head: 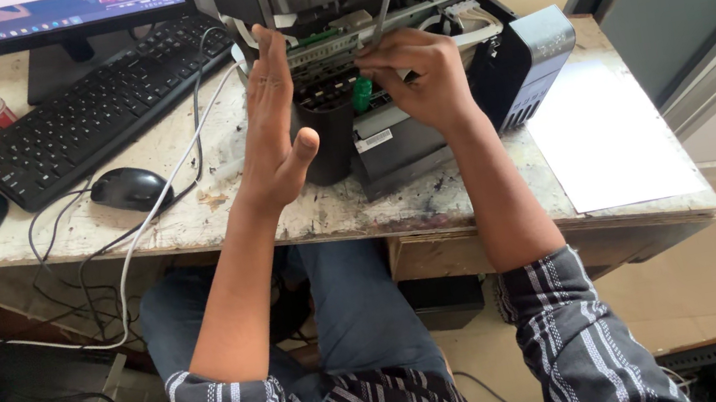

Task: The person repairs an inkjet printer on a workbench, using a screwdriver to loosen and remove screws from the printer's side panel and internal components. They reposition the printer, work on its internal parts by hand, and use the computer mouse and keyboard at the desk while checking the printer.

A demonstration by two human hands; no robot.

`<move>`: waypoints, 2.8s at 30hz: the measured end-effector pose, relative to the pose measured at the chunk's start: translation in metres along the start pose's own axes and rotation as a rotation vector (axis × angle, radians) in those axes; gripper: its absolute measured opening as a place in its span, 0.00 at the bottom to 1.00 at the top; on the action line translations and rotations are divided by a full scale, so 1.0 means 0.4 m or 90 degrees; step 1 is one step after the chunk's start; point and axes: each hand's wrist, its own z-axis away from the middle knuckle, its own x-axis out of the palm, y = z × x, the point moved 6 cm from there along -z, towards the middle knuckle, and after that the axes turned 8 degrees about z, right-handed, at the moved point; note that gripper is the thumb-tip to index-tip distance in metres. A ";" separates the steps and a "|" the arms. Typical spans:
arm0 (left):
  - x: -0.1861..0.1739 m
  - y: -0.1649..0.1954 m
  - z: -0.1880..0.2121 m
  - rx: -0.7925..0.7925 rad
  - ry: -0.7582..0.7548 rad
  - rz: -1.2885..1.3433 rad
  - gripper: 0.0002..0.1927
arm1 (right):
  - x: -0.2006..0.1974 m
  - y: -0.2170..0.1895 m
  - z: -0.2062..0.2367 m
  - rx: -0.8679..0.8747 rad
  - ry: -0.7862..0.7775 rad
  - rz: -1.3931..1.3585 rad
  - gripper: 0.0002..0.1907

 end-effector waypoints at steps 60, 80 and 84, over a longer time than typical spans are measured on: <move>-0.013 0.004 0.049 0.010 0.037 0.044 0.54 | 0.061 0.003 0.017 0.041 0.018 -0.136 0.15; 0.006 -0.020 0.073 0.002 0.066 0.049 0.52 | 0.075 0.002 0.033 0.034 0.065 -0.022 0.12; 0.007 -0.021 0.080 -0.004 0.080 0.069 0.52 | 0.086 0.014 0.045 0.051 0.047 0.001 0.11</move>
